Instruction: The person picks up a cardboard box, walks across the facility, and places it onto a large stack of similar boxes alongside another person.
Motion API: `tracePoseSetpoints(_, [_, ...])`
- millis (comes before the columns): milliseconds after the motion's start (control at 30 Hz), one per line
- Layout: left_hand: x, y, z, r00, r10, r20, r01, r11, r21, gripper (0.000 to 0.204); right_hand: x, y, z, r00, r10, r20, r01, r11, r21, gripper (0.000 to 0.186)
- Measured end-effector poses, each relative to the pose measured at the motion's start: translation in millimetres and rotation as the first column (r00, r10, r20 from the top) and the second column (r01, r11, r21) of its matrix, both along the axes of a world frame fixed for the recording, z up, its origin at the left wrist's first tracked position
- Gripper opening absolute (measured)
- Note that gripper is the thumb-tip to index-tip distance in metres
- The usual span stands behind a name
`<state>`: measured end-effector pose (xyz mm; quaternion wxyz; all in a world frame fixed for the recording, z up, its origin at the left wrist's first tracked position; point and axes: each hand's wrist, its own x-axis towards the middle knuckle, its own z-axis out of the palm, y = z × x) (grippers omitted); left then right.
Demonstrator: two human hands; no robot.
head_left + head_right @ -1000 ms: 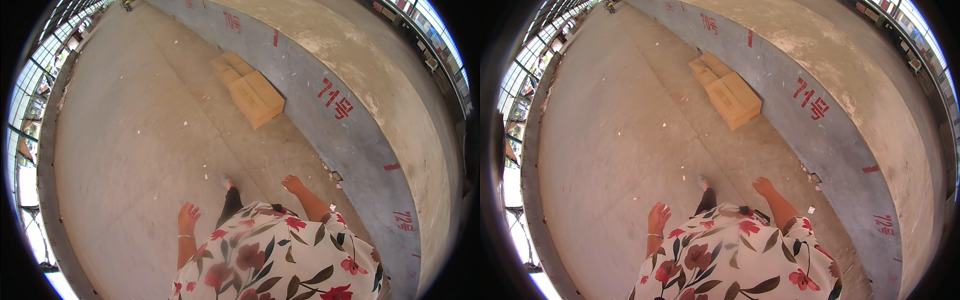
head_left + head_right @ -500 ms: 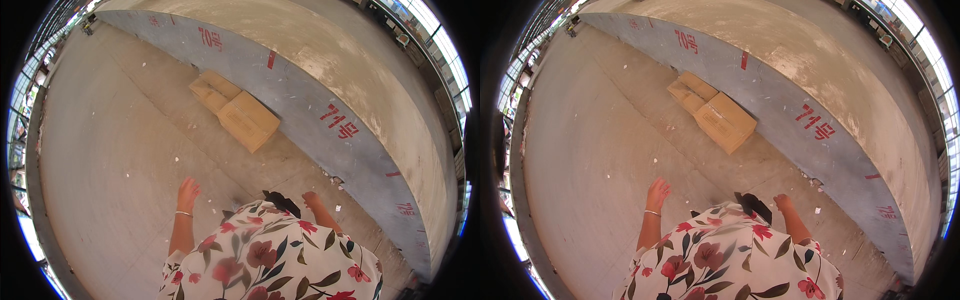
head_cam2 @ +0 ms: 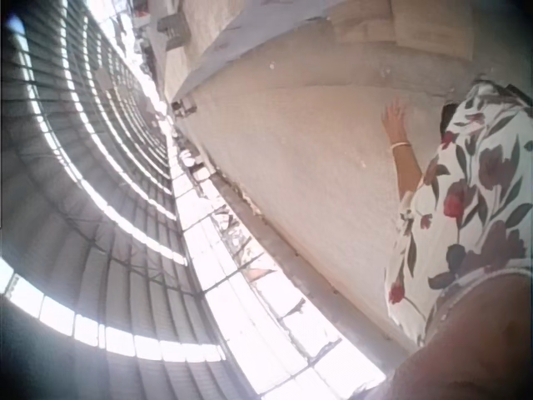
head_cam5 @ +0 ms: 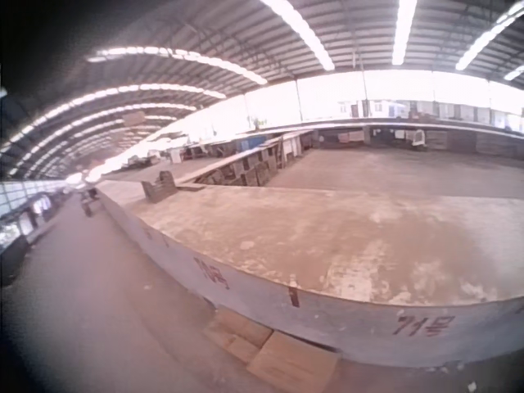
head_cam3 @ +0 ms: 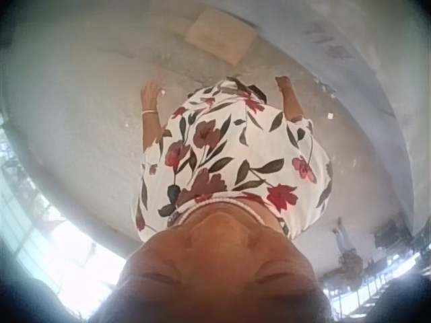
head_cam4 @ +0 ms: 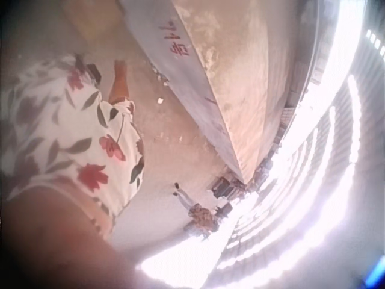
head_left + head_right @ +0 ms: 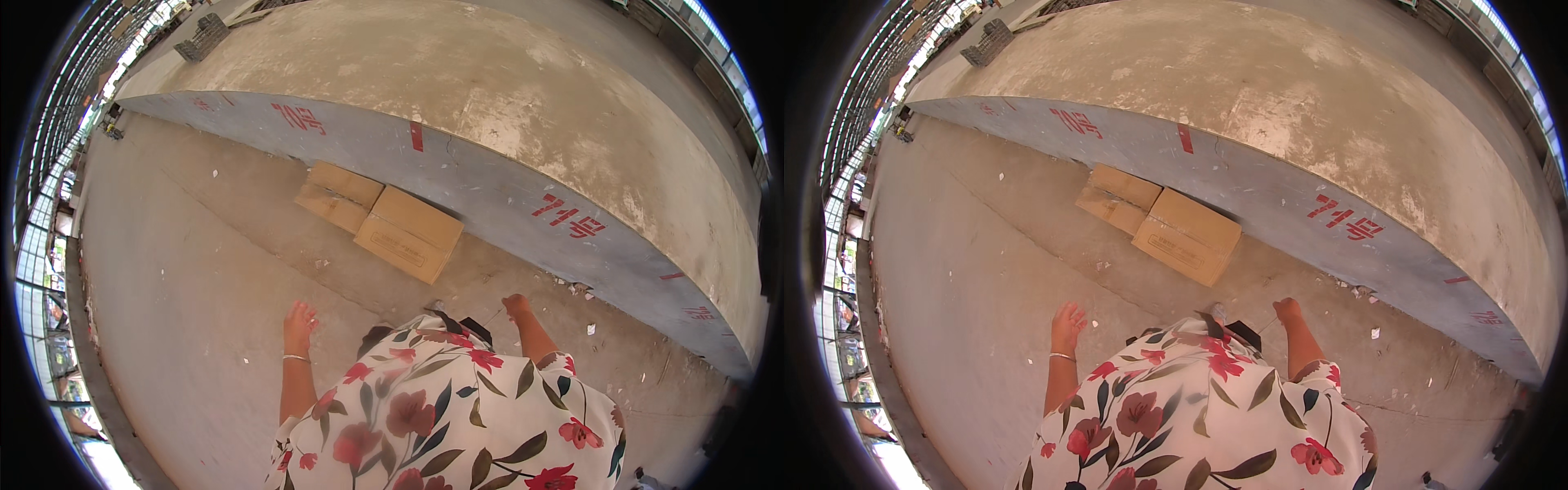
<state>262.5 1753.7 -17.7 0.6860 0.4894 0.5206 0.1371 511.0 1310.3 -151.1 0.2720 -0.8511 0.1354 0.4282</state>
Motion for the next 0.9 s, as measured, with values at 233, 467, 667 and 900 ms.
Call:
tracePoseSetpoints(233, [77,45,-17,0.994,-0.106,-0.038,0.097,0.978,-0.184,0.047,23,51,-30,0.911,-0.145,0.386,0.057,0.971,0.23,0.026])
tracePoseSetpoints(467, [151,137,-58,0.894,-0.416,-0.165,0.372,0.896,-0.244,0.043,-55,37,-72,0.932,0.063,0.357,-0.015,0.99,-0.137,0.027])
tracePoseSetpoints(667, [213,182,-91,0.717,-0.61,-0.338,0.566,0.792,-0.231,0.041,-109,110,-19,0.856,-0.497,0.143,0.516,0.841,-0.165,0.036])
tracePoseSetpoints(900, [279,173,-130,0.505,-0.73,-0.46,0.72,0.651,-0.242,0.041,-85,185,-27,0.789,-0.606,0.107,0.609,0.793,0.006,0.047])
